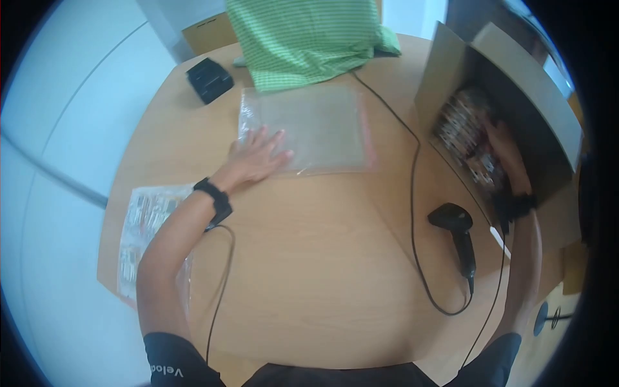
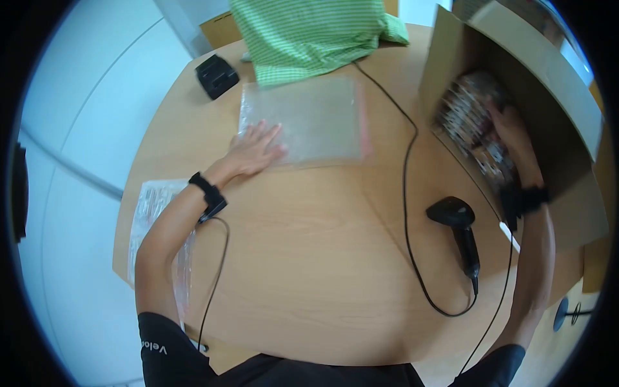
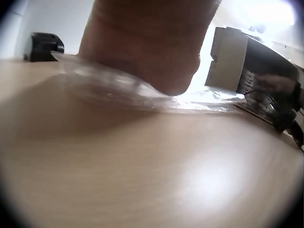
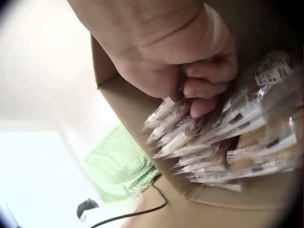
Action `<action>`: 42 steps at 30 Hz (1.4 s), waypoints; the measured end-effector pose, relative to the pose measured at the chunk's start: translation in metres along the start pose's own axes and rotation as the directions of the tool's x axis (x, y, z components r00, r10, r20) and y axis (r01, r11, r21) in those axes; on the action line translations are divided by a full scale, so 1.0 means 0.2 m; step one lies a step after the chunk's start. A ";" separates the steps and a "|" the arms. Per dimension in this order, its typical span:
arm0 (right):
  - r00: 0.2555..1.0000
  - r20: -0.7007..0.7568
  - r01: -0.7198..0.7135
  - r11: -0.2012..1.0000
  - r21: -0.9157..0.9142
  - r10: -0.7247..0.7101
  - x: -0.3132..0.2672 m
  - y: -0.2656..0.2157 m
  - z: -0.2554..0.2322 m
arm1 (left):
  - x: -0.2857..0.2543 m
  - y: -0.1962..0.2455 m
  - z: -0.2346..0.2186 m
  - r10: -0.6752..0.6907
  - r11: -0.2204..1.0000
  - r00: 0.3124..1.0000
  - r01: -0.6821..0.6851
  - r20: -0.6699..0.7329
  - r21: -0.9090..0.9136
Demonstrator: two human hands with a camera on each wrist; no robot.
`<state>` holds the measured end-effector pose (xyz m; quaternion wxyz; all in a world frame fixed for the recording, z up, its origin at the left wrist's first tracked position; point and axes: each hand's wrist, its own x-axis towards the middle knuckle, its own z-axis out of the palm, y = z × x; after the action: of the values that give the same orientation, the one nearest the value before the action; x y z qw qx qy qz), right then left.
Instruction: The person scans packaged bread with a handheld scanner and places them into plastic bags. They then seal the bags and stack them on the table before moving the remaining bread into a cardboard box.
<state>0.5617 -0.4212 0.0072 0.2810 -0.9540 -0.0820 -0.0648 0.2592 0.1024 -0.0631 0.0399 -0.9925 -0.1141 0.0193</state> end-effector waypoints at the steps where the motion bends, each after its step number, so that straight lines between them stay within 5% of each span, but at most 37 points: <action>1: 0.994 -0.082 0.046 0.962 -0.268 -0.070 0.08 0.04 0.01 | 0.02 0.00 0.01 -0.012 0.998 1.000 0.013 0.014 -0.059; 3: 0.973 -0.152 0.100 0.907 -0.409 -0.176 -0.28 -0.25 -0.08 | -0.02 -0.11 0.03 -0.096 0.988 0.994 0.103 0.059 -0.118; 5: 0.888 -0.108 0.385 0.851 -0.356 -0.447 -0.55 -0.32 -0.12 | -0.09 -0.26 -0.02 0.258 0.938 0.945 -0.295 -0.202 -0.183; 6: 0.827 -0.086 0.540 0.828 -0.150 -0.555 -0.74 -0.39 -0.11 | -0.24 -0.28 -0.16 0.213 0.950 0.959 -0.248 -0.187 -0.191; 8: 0.798 0.073 0.602 0.784 -0.153 -0.598 -1.13 -0.56 -0.16 | -0.62 -0.25 -0.63 0.132 0.991 0.967 -0.133 0.216 -0.008; 10: 0.677 0.186 0.733 0.673 -0.093 -0.712 -1.41 -0.63 -0.17 | -1.07 -0.34 -0.71 0.055 0.978 0.991 -0.078 0.122 0.193; 12: 0.568 0.341 0.793 0.609 0.018 -0.749 -1.59 -0.72 -0.18 | -1.38 -0.39 -0.74 -0.136 0.963 0.943 0.054 0.305 0.263; 13: 0.493 0.402 0.816 0.570 0.094 -0.771 -1.63 -0.73 -0.17 | -1.51 -0.43 -0.68 -0.138 0.962 0.939 0.052 0.316 0.268; 14: 0.493 0.406 0.813 0.574 0.101 -0.769 -1.65 -0.72 -0.15 | -1.62 -0.48 -0.58 -0.145 0.983 0.931 0.095 0.335 0.159; 16: 0.439 0.448 0.768 0.584 0.262 -0.779 -1.64 -0.72 -0.06 | -1.67 -0.51 -0.53 -0.150 0.989 0.925 0.142 0.349 0.049; 21: 0.302 0.456 0.825 0.469 0.316 -0.838 -1.62 -0.82 -0.01 | -1.67 -0.51 -0.54 0.149 0.983 0.960 -0.118 0.237 -0.139; 23: 0.264 0.471 0.816 0.456 0.356 -0.842 -1.64 -0.86 -0.01 | -1.52 -0.41 -0.66 0.130 0.970 0.961 -0.072 0.242 -0.233; 26: 0.116 0.369 0.643 0.353 0.680 -0.922 -1.67 -0.89 0.04 | -1.26 -0.16 -0.76 0.107 0.906 0.963 0.008 0.247 -0.424; 31: 0.220 0.304 0.687 0.368 0.626 -0.927 -1.69 -0.98 0.26 | -0.84 0.25 -0.57 0.123 0.643 0.960 0.117 0.253 -0.757; 33: 0.278 0.533 0.730 0.536 0.424 -0.799 -1.62 -0.94 0.33 | -0.73 0.39 -0.43 0.054 0.179 0.963 0.253 0.266 -0.951; 35: 0.346 0.588 0.757 0.588 0.287 -0.732 -1.51 -0.91 0.39 | -0.74 0.40 -0.39 0.128 0.186 0.963 0.213 0.239 -0.959; 36: 0.389 0.622 0.768 0.612 0.188 -0.679 -1.45 -0.90 0.42 | -0.81 0.40 -0.36 0.203 0.481 0.979 -0.096 0.004 -0.871; 37: 0.409 0.625 0.758 0.629 0.174 -0.665 -1.38 -0.87 0.46 | -0.89 0.40 -0.33 0.342 0.686 0.921 -0.382 -0.188 -0.619; 38: 0.391 0.540 0.790 0.573 0.219 -0.745 -1.32 -0.83 0.50 | -0.97 0.42 -0.33 0.366 0.675 0.912 -0.397 -0.185 -0.623; 39: 0.366 0.447 0.822 0.509 0.256 -0.816 -1.28 -0.79 0.52 | -1.06 0.44 -0.36 0.377 0.785 0.926 -0.306 0.023 -0.538; 40: 0.419 0.524 0.769 0.597 0.229 -0.741 -1.27 -0.80 0.48 | -1.14 0.46 -0.36 0.345 0.878 0.911 -0.228 0.226 -0.422; 42: 0.443 0.618 0.686 0.689 0.232 -0.649 -1.27 -0.85 0.40 | -1.23 0.47 -0.19 0.358 0.888 0.915 -0.273 0.184 -0.371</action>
<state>0.2867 -0.2666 -0.0137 0.1592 -0.8079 -0.5419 0.1681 0.0424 -0.0474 -0.0268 -0.1489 -0.9794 0.0444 0.1292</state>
